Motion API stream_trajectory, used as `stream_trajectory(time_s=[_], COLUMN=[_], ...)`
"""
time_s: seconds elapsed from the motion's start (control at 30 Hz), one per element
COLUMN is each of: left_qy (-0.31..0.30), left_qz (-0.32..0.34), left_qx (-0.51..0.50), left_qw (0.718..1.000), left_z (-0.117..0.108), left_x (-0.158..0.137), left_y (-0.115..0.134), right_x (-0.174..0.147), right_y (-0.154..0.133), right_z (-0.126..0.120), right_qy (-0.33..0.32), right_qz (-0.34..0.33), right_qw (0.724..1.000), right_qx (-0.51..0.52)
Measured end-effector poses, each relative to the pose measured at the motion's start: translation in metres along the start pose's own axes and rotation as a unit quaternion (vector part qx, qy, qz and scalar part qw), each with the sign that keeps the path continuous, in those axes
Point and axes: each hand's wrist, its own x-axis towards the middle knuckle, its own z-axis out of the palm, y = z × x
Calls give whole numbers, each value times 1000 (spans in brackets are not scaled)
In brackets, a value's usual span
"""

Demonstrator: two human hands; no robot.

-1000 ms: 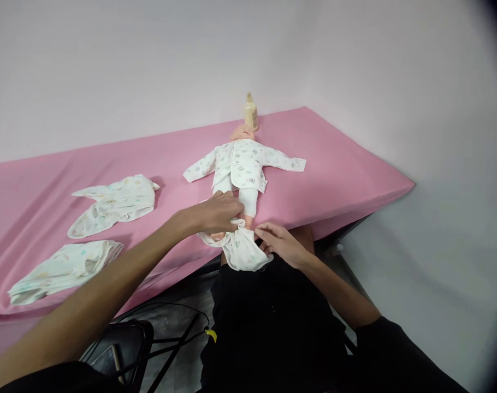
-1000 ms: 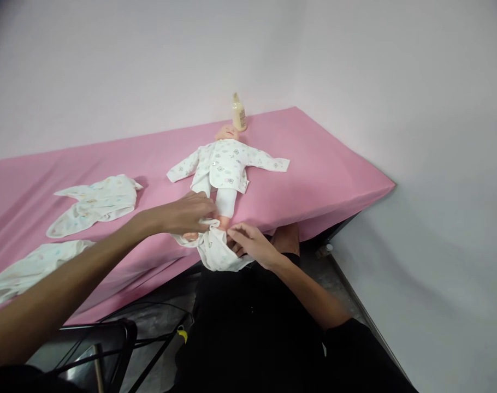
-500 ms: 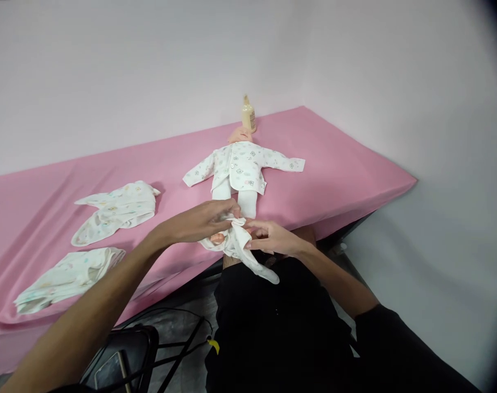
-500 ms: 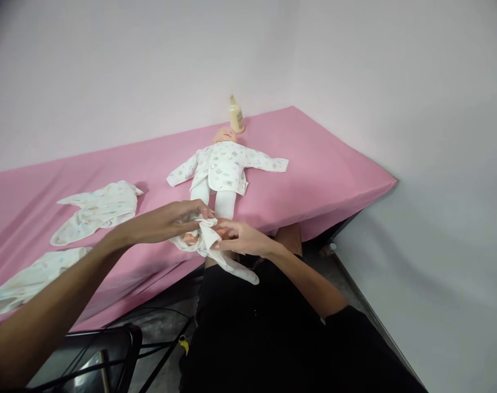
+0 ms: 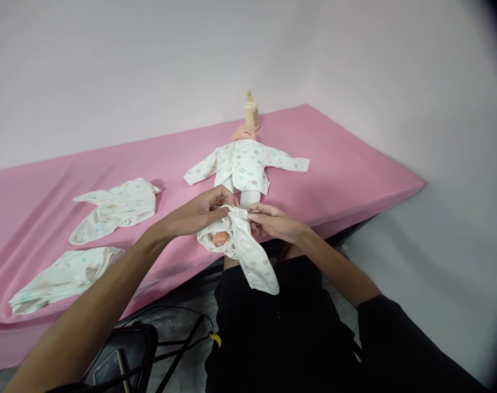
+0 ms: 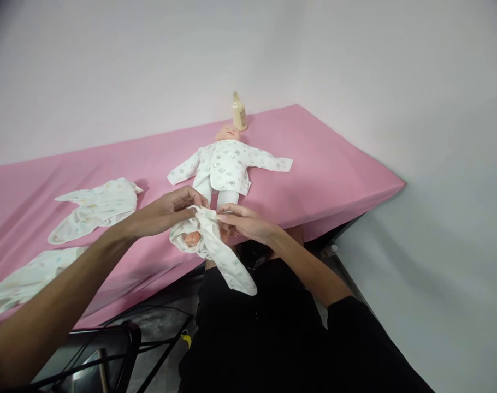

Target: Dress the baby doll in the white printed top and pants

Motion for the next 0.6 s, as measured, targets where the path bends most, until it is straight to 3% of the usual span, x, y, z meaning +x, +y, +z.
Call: stream_trajectory(time_s=[0.2,0.37,0.6], left_qy=[-2,-49,-107], left_qz=[-20,-61,-102], left_qx=[17,52,150], left_qw=[1000,996,978], left_z=[-2,-3,1], left_x=[-2,-6,-5], left_y=[-3,-4,9], right_x=[-4,-30,-59], right_y=[-9,-9,17], right_z=[2,19,22], right_qy=[-56,29,145], right_qz=[72,21,14], right_qw=[988,962,930], right_qx=[-121,-271,-336])
